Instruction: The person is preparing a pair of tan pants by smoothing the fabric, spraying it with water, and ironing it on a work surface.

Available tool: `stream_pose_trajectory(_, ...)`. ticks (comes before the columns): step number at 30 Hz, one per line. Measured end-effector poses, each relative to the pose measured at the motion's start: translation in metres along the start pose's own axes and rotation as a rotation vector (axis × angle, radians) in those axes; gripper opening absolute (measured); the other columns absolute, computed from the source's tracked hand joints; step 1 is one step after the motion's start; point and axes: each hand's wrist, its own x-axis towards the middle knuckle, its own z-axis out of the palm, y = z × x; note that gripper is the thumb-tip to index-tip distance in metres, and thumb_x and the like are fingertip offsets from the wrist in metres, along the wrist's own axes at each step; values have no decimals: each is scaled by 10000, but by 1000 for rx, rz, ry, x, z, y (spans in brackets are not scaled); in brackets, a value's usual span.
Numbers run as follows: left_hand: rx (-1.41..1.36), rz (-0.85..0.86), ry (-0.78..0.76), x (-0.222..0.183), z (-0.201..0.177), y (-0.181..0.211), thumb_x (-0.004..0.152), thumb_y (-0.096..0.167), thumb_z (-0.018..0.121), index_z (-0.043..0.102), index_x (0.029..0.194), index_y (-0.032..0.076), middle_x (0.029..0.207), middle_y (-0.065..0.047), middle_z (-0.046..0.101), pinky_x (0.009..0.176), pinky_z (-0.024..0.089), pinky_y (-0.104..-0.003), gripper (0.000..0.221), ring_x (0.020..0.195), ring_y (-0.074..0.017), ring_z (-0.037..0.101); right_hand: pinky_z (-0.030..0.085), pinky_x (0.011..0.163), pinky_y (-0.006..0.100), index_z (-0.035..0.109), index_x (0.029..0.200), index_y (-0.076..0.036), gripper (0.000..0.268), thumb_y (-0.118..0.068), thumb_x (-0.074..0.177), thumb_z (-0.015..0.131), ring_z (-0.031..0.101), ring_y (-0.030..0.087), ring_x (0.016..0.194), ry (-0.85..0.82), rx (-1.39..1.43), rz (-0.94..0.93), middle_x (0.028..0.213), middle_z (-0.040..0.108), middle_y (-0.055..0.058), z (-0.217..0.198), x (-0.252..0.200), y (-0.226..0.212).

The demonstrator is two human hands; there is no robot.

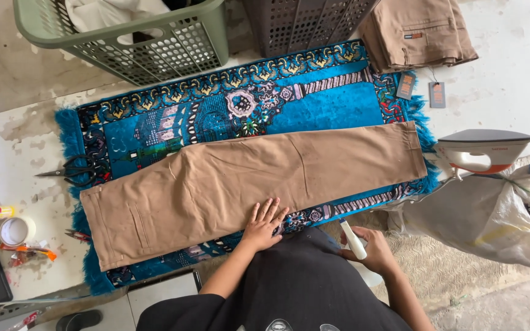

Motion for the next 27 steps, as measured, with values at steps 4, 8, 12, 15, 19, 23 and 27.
stream_pose_trajectory(4, 0, 7, 1, -1, 0, -1, 974, 473, 576, -42, 1635, 341, 1710, -30, -184, 1252, -97, -522, 914, 1582, -260, -147, 535, 777, 296, 794, 885, -167, 338, -310, 619, 947, 734, 118, 778, 52, 66, 27, 872, 815, -42, 9, -2, 5)
stream_pose_trajectory(8, -13, 13, -13, -3, -6, 0, 987, 458, 572, -56, 1634, 330, 1710, -30, -189, 1252, -104, -515, 910, 1581, -255, -156, 472, 685, 276, 743, 781, -158, 252, -291, 651, 912, 637, 108, 668, 180, 78, -40, 732, 736, -42, 16, -5, 1)
stream_pose_trajectory(12, -43, 22, 3, 3, 8, -5, 941, 477, 569, -14, 1650, 340, 1723, -59, -151, 1254, -118, -532, 928, 1576, -273, -154, 555, 886, 389, 827, 1002, -173, 441, -240, 596, 984, 780, 210, 887, 220, 180, -106, 866, 838, 51, 29, 4, 18)
stream_pose_trajectory(15, -44, 22, 7, 4, 8, -6, 950, 472, 557, -23, 1651, 341, 1722, -61, -155, 1251, -119, -532, 919, 1576, -273, -153, 544, 874, 379, 822, 892, -178, 325, -267, 613, 963, 767, 215, 844, 266, 136, -73, 809, 826, 25, 31, 4, 21)
stream_pose_trajectory(19, -50, 34, 21, 3, 10, -7, 956, 461, 561, -22, 1653, 334, 1723, -71, -148, 1251, -114, -537, 917, 1577, -282, -141, 542, 883, 388, 814, 903, -177, 343, -263, 610, 968, 757, 213, 879, 315, 181, -53, 831, 817, 31, 28, 2, 15)
stream_pose_trajectory(23, -54, 35, 20, 4, 11, -8, 959, 463, 555, -13, 1654, 326, 1722, -73, -152, 1250, -118, -536, 908, 1576, -283, -144, 538, 874, 372, 813, 882, -167, 313, -279, 628, 957, 758, 213, 864, 345, 156, 39, 811, 819, 22, 32, -1, 41)
stream_pose_trajectory(27, -51, 38, 19, 5, 13, -8, 959, 466, 555, -17, 1653, 328, 1720, -69, -159, 1250, -125, -537, 910, 1575, -280, -149, 514, 924, 400, 825, 1013, -150, 434, -224, 610, 971, 739, 217, 916, 338, 285, 60, 877, 820, 62, 23, -7, 28)
